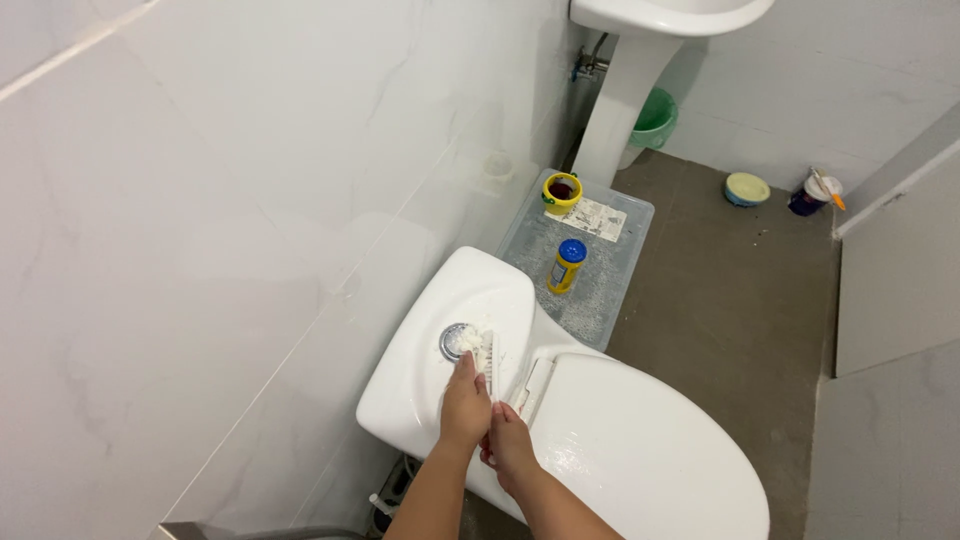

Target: Apply cleaning powder and scrub the exterior of a toilet.

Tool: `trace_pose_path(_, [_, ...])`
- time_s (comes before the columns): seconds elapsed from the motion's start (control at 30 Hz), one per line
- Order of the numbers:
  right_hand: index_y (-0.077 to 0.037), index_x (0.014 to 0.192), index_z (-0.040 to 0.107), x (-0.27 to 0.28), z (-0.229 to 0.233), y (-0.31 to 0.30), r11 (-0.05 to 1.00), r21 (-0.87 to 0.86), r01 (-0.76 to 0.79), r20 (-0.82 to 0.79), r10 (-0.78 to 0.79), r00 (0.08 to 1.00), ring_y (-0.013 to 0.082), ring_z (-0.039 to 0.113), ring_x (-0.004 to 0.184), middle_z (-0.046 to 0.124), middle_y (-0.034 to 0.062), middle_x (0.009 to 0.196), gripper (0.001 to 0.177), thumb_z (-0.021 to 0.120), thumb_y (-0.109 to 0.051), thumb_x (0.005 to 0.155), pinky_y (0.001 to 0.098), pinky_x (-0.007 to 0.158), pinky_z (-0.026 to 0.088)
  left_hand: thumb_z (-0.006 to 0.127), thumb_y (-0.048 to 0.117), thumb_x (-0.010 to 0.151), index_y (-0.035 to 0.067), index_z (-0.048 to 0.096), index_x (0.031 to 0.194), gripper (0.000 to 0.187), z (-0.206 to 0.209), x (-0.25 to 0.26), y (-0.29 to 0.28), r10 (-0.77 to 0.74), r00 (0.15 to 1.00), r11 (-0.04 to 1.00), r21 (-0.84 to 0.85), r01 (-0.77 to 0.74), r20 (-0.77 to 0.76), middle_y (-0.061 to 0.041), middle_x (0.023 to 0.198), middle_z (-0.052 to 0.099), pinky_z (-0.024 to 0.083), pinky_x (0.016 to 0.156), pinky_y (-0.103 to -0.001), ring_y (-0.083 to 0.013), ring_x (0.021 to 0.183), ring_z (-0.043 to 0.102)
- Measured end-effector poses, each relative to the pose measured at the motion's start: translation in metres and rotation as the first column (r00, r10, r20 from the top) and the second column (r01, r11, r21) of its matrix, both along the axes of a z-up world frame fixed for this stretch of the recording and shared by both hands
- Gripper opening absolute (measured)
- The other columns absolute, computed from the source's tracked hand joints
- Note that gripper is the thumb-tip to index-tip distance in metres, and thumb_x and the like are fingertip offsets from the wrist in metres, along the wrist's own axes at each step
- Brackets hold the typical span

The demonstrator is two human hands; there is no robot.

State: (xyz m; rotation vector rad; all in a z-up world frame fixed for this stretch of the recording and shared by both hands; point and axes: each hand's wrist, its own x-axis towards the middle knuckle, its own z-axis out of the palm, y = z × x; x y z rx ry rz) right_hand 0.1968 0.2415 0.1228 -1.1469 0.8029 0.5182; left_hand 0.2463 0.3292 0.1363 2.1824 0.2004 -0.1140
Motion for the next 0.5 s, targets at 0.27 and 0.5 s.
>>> trace_pose_path(0.27, [-0.015, 0.117, 0.059, -0.009, 0.017, -0.032, 0.931, 0.365, 0.002, -0.015, 0.004, 1.0, 0.0116, 0.04, 0.059, 0.049, 0.0005, 0.072, 0.024, 0.037, -0.017, 0.108, 0.0264, 0.055, 0.039, 0.044, 0.014, 0.102, 0.003, 0.042, 0.151, 0.05, 0.031, -0.013, -0.023, -0.188, 0.982, 0.968, 0.174, 0.183, 0.015, -0.018, 0.156, 0.042, 0.031, 0.118, -0.039, -0.0317, 0.146, 0.037])
trace_pose_path(0.5, [-0.015, 0.126, 0.062, -0.031, -0.019, -0.118, 0.917, 0.395, 0.059, -0.01, -0.06, 0.998, 0.0103, 0.044, 0.061, 0.056, 0.002, 0.08, 0.034, 0.039, -0.031, 0.107, 0.0249, 0.056, 0.039, 0.048, 0.017, 0.102, 0.014, 0.056, 0.147, 0.045, 0.054, -0.033, -0.006, -0.147, 0.986, 0.989, -0.049, 0.143, -0.081, -0.009, 0.151, 0.057, 0.046, 0.108, -0.038, -0.0288, 0.121, 0.062])
